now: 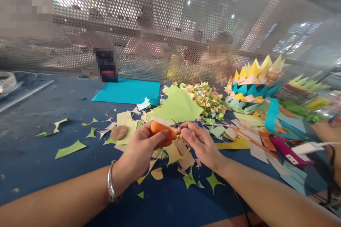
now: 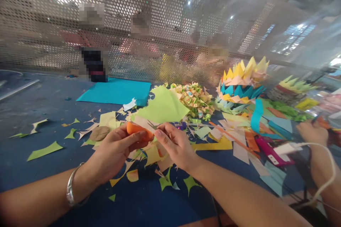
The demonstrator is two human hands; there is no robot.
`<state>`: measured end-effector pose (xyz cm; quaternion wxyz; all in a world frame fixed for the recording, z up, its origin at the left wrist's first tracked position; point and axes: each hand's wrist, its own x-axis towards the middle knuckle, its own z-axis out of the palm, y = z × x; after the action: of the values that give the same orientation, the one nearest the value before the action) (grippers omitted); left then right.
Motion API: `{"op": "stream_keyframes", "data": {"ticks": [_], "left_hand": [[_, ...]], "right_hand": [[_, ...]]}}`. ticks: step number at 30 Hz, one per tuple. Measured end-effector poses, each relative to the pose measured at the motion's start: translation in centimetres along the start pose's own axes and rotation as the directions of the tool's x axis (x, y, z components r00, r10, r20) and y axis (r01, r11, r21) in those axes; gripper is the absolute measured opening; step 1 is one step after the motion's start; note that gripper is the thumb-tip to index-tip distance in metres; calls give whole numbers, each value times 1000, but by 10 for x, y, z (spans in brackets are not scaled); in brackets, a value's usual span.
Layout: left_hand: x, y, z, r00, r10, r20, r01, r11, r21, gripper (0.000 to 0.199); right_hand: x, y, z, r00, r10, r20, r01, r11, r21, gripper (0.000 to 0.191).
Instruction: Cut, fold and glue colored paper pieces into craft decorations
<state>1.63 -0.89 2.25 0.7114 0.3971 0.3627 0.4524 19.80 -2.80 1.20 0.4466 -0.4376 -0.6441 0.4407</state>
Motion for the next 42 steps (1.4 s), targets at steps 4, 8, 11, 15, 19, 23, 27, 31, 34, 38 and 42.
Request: {"op": "stream_keyframes", "data": {"ticks": [4,8,11,15,19,23,27,31,34,38,42], "left_hand": [[2,0,-2,1000,10,-12,-10,998,-56,14],[1,1,-2,998,56,-15,-57,996,-75,10],[1,2,-2,998,56,-13,-57,995,-88,10],[0,1,-1,998,49,-24,-51,995,-90,10],[-1,2,0,998,55,-20,-57,994,-92,8],[-2,2,1,998,53,-17,-55,995,-87,8],[-2,1,1,998,54,-14,-55,995,-85,8],[-2,1,0,998,61,-8,-62,995,-84,8],[-3,1,1,999,55,0,-54,995,-88,8],[-3,2,2,999,48,4,-47,995,-90,6],[-4,3,2,999,36,0,-36,993,-109,9]], "right_hand": [[-1,1,-4,1000,23,19,-22,998,-58,32],[-1,-3,-5,997,37,66,-29,993,-116,31],[0,-7,-5,996,22,83,-8,986,-165,31],[0,-9,-5,994,20,111,4,978,-210,32],[0,-9,-5,994,-2,107,27,970,-241,33],[0,-9,-6,993,-26,116,57,959,-277,32],[-1,-9,-6,992,-37,122,71,953,-294,32],[-1,-10,-7,991,-50,128,88,946,-313,32],[-1,-10,-7,991,-49,128,89,941,-326,33],[-1,-9,-7,992,-47,119,86,933,-349,34],[-2,-8,-8,993,-41,113,78,933,-351,35]]}}
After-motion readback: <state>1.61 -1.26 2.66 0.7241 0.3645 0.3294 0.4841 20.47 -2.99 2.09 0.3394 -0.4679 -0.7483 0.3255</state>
